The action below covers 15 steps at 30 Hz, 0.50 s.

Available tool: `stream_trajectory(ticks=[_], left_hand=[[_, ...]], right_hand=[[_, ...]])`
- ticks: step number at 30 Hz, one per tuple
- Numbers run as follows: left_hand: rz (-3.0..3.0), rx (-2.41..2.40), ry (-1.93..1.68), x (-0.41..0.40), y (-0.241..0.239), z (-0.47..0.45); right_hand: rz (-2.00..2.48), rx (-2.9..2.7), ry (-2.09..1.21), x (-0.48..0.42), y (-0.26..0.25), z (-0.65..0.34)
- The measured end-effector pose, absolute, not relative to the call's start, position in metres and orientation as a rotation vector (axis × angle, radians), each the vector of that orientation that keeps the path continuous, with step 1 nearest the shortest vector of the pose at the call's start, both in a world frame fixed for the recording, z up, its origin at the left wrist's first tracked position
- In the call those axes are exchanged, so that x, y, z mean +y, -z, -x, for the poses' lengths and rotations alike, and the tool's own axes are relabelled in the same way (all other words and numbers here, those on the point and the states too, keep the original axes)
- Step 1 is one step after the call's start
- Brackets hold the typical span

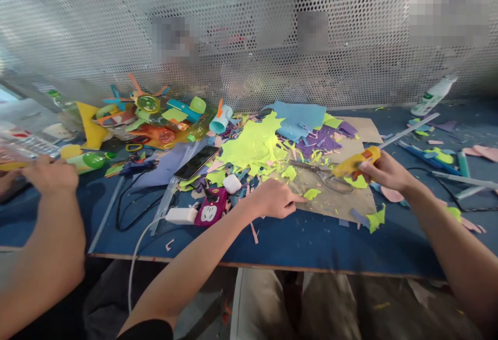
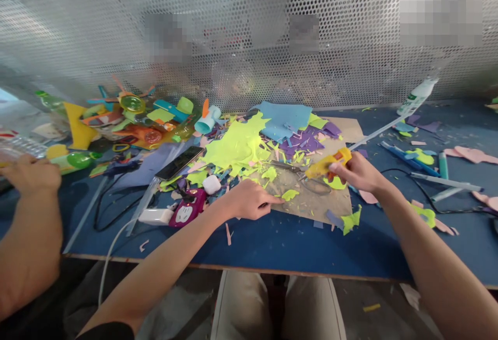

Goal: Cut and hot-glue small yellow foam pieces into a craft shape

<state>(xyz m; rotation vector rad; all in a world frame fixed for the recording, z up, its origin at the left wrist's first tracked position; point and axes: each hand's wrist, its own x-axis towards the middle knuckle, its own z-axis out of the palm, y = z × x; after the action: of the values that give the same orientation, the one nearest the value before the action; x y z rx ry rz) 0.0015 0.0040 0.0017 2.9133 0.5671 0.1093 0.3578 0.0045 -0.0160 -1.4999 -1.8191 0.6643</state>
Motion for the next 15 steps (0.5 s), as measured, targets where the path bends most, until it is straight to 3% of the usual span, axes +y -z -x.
stream_trajectory(ticks=[4, 10, 15], left_hand=[[-2.983, 0.638, -0.201, 0.004, -0.004, -0.003], [-2.885, 1.321, -0.321, 0.011, -0.007, -0.003], [-2.857, 1.578, -0.331, 0.016, -0.005, 0.001]], right_hand=[[1.737, -1.583, -0.571, 0.011, 0.015, -0.362], [2.234, -1.525, -0.292, 0.024, 0.015, -0.378], [2.243, -1.605, 0.132, 0.024, 0.016, -0.396]])
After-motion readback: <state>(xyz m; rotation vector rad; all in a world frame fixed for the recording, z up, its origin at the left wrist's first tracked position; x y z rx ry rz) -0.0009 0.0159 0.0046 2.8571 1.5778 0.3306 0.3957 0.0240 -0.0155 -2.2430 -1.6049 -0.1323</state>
